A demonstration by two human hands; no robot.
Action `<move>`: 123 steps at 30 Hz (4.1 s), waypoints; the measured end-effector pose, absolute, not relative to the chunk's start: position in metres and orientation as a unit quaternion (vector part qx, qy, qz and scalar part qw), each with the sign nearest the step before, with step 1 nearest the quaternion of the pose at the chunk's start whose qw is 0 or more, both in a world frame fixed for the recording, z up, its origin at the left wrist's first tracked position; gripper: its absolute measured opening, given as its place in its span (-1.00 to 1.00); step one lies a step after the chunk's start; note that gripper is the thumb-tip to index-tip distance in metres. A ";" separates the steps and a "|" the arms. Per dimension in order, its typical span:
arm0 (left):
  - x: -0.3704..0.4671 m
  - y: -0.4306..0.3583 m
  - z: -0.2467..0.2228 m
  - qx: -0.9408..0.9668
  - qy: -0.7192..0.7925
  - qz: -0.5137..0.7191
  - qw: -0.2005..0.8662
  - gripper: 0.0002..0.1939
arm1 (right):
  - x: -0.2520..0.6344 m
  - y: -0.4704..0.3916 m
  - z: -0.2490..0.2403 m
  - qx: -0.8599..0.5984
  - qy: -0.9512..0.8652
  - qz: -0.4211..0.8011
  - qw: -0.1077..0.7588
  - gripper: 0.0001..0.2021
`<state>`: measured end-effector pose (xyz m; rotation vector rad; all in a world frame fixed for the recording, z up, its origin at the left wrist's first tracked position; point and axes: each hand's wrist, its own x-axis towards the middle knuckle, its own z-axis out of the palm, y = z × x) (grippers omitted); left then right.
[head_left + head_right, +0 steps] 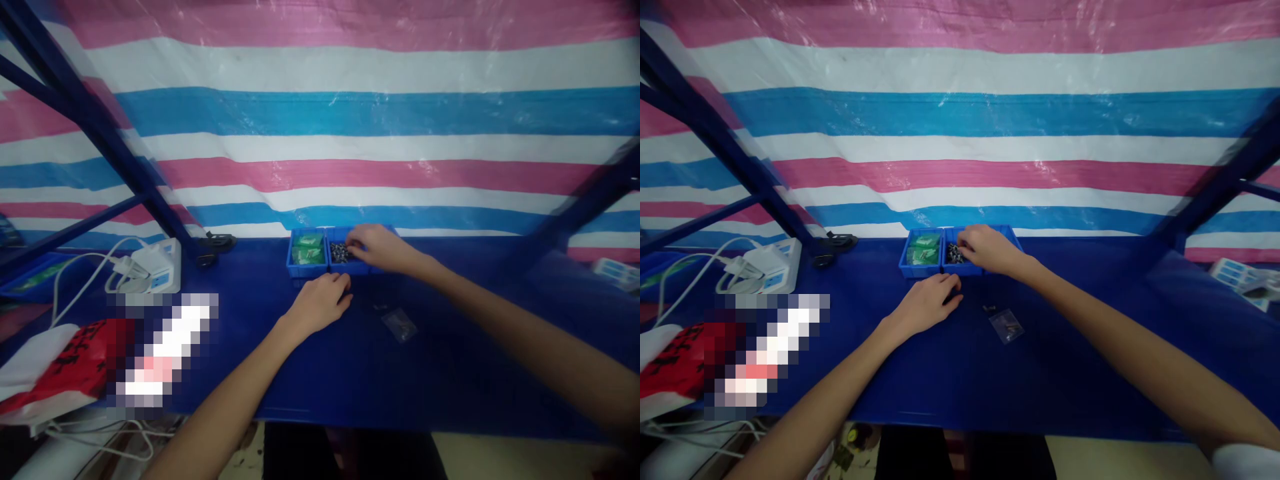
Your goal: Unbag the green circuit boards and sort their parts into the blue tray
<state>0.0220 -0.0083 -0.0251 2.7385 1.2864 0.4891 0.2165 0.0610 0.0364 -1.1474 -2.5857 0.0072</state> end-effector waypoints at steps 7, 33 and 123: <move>0.031 -0.017 -0.024 0.909 0.379 0.164 0.054 -0.79 | 0.267 -0.014 0.005 -0.396 -0.901 0.137 0.112 -0.88; 0.037 -0.018 -0.026 0.914 0.366 0.173 0.016 -0.86 | 0.247 -0.029 -0.026 -0.431 -0.800 0.264 0.323 -0.92; 0.023 -0.011 -0.021 0.926 0.361 0.109 0.027 -0.83 | 0.286 -0.029 0.016 -0.427 -0.871 0.234 0.062 -0.68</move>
